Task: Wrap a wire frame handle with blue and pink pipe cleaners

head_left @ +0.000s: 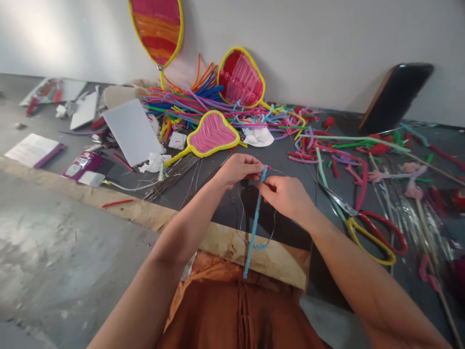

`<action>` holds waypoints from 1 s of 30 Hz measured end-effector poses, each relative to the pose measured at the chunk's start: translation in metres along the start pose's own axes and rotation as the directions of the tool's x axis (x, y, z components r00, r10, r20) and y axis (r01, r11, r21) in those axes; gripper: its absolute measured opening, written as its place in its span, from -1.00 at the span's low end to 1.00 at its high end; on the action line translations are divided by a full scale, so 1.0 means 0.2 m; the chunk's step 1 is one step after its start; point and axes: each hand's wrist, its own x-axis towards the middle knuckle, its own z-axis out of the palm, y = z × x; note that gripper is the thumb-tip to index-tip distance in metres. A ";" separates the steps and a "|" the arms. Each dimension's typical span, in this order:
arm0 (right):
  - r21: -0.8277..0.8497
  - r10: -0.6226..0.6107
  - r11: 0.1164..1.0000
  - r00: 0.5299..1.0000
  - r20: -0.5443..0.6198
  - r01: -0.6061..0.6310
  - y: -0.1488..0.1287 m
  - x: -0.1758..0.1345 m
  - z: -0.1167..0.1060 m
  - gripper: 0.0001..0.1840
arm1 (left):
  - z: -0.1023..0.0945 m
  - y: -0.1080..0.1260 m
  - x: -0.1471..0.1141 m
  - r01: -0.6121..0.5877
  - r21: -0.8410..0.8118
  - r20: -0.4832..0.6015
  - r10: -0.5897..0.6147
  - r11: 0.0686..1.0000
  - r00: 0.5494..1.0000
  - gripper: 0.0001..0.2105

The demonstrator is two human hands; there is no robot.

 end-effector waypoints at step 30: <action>-0.382 0.020 0.923 0.990 0.140 0.036 -0.08 -0.05 -0.04 -0.64 | -0.01 -0.01 -0.01 -0.071 0.243 0.024 0.067 0.967 0.997 -0.87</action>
